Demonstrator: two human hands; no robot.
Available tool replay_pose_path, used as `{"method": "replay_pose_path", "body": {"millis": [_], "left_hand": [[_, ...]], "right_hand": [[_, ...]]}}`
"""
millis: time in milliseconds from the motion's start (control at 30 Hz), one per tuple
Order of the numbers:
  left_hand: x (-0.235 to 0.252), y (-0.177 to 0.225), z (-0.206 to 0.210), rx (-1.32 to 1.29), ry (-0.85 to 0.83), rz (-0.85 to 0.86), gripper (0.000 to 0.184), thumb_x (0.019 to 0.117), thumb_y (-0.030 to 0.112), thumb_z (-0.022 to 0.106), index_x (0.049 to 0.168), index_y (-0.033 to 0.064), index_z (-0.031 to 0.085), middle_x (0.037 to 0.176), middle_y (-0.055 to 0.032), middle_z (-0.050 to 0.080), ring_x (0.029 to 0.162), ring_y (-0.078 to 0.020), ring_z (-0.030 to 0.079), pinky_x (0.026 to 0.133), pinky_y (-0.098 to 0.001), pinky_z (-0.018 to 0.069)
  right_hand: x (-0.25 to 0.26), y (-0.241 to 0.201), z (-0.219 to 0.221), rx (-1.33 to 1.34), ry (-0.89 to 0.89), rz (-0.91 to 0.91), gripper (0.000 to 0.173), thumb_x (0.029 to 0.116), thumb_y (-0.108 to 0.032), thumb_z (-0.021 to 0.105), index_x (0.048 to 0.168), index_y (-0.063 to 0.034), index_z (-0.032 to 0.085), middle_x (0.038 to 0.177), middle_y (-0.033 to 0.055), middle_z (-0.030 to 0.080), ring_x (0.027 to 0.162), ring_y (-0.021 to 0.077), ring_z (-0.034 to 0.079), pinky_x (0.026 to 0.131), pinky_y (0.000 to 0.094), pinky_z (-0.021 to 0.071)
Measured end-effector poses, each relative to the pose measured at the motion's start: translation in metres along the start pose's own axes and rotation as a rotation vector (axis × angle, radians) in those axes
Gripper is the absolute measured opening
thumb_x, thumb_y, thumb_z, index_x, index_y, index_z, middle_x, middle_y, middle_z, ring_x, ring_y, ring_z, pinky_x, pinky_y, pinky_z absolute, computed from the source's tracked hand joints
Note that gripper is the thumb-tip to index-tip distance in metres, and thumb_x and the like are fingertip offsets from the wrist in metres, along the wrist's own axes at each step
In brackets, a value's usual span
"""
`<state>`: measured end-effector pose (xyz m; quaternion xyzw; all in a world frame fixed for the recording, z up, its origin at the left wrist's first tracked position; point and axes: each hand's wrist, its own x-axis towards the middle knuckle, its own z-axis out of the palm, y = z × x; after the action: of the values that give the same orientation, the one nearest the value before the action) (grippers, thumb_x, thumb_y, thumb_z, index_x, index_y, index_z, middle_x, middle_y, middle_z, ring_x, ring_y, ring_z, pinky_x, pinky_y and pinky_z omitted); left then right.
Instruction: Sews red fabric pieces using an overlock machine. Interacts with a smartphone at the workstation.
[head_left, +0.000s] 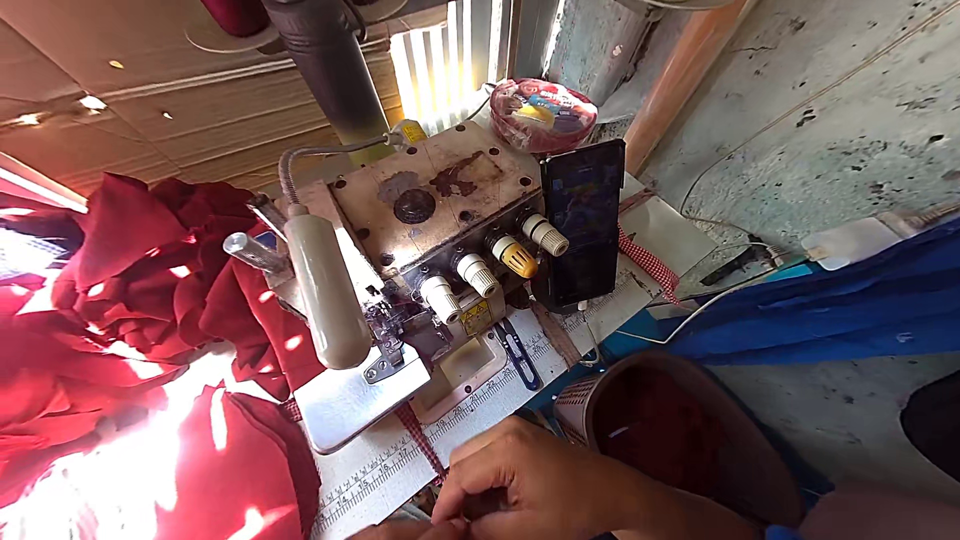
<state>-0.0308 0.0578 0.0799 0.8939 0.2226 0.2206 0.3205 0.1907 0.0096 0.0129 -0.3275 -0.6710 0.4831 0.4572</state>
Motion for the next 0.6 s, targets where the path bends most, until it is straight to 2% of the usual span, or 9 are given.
{"method": "replay_pose_path", "body": {"millis": [33,67,133,200,300,400,500,600], "left_hand": [[0.005,-0.002,-0.008,0.01,-0.018,-0.018,0.017,0.1012,0.013,0.064,0.101,0.0008,0.076,0.093,-0.0154,0.076,0.087,-0.018,0.073,0.079,-0.03,0.0584],[0.011,-0.01,-0.015,0.026,-0.031,-0.04,0.018,0.102,0.014,0.063,0.102,0.002,0.076,0.097,-0.014,0.076,0.091,-0.0162,0.073,0.081,-0.0296,0.0584],[0.02,-0.037,-0.022,0.082,-0.038,-0.064,0.019,0.103,0.017,0.061,0.103,0.007,0.077,0.101,-0.0095,0.076,0.095,-0.0107,0.071,0.084,-0.0257,0.0571],[0.026,-0.063,-0.022,0.099,0.007,-0.086,0.02,0.1018,0.022,0.062,0.103,0.0115,0.079,0.098,-0.004,0.076,0.093,-0.0045,0.069,0.082,-0.0212,0.0554],[0.029,-0.079,-0.02,0.024,0.081,-0.176,0.018,0.097,0.028,0.069,0.101,0.0135,0.08,0.097,0.0034,0.077,0.088,0.0018,0.069,0.079,-0.0171,0.0572],[0.03,-0.081,-0.022,-0.023,0.116,-0.274,0.019,0.0924,0.033,0.075,0.099,0.0157,0.078,0.091,0.0083,0.077,0.079,0.0036,0.069,0.072,-0.0162,0.058],[0.035,-0.082,-0.022,-0.033,0.15,-0.31,0.021,0.0942,0.04,0.07,0.099,0.0204,0.076,0.085,0.014,0.075,0.073,0.0071,0.067,0.066,-0.0119,0.0561],[0.038,-0.079,-0.025,-0.058,0.162,-0.332,0.02,0.0964,0.038,0.067,0.097,0.0211,0.077,0.083,0.0145,0.074,0.071,0.0062,0.067,0.064,-0.0119,0.0562]], "right_hand": [[0.004,0.003,0.002,-0.021,0.071,0.001,0.018,0.0942,-0.016,0.074,0.095,0.0019,0.075,0.084,0.0088,0.065,0.074,0.0085,0.06,0.065,0.02,0.0485],[0.008,0.008,0.004,-0.063,0.142,0.011,0.019,0.0938,-0.02,0.075,0.093,-0.0007,0.076,0.089,0.0082,0.066,0.082,0.009,0.06,0.07,0.0208,0.0491],[0.015,0.022,0.011,-0.134,0.274,0.044,0.018,0.0925,-0.021,0.077,0.092,-0.0033,0.076,0.102,0.008,0.07,0.099,0.0126,0.064,0.085,0.026,0.0536],[0.019,0.035,0.016,-0.137,0.369,0.085,0.016,0.0938,-0.019,0.075,0.094,-0.0027,0.076,0.104,0.0077,0.073,0.105,0.0143,0.066,0.093,0.0304,0.0545],[0.019,0.042,0.02,-0.037,0.426,0.153,0.016,0.0973,-0.016,0.07,0.099,-0.0005,0.075,0.096,0.0066,0.074,0.095,0.0091,0.069,0.087,0.0268,0.0565],[0.02,0.041,0.02,0.08,0.444,0.178,0.015,0.0981,-0.012,0.069,0.103,0.0017,0.073,0.09,0.0058,0.074,0.082,0.0054,0.069,0.077,0.0231,0.0583],[0.021,0.04,0.018,0.128,0.459,0.194,0.015,0.0973,-0.011,0.07,0.102,0.0024,0.074,0.088,0.0048,0.074,0.079,0.005,0.07,0.075,0.0223,0.0593],[0.022,0.043,0.017,0.112,0.487,0.197,0.014,0.0957,-0.013,0.072,0.1,0.0002,0.074,0.087,0.0028,0.075,0.078,0.0042,0.071,0.074,0.0218,0.0605]]}}
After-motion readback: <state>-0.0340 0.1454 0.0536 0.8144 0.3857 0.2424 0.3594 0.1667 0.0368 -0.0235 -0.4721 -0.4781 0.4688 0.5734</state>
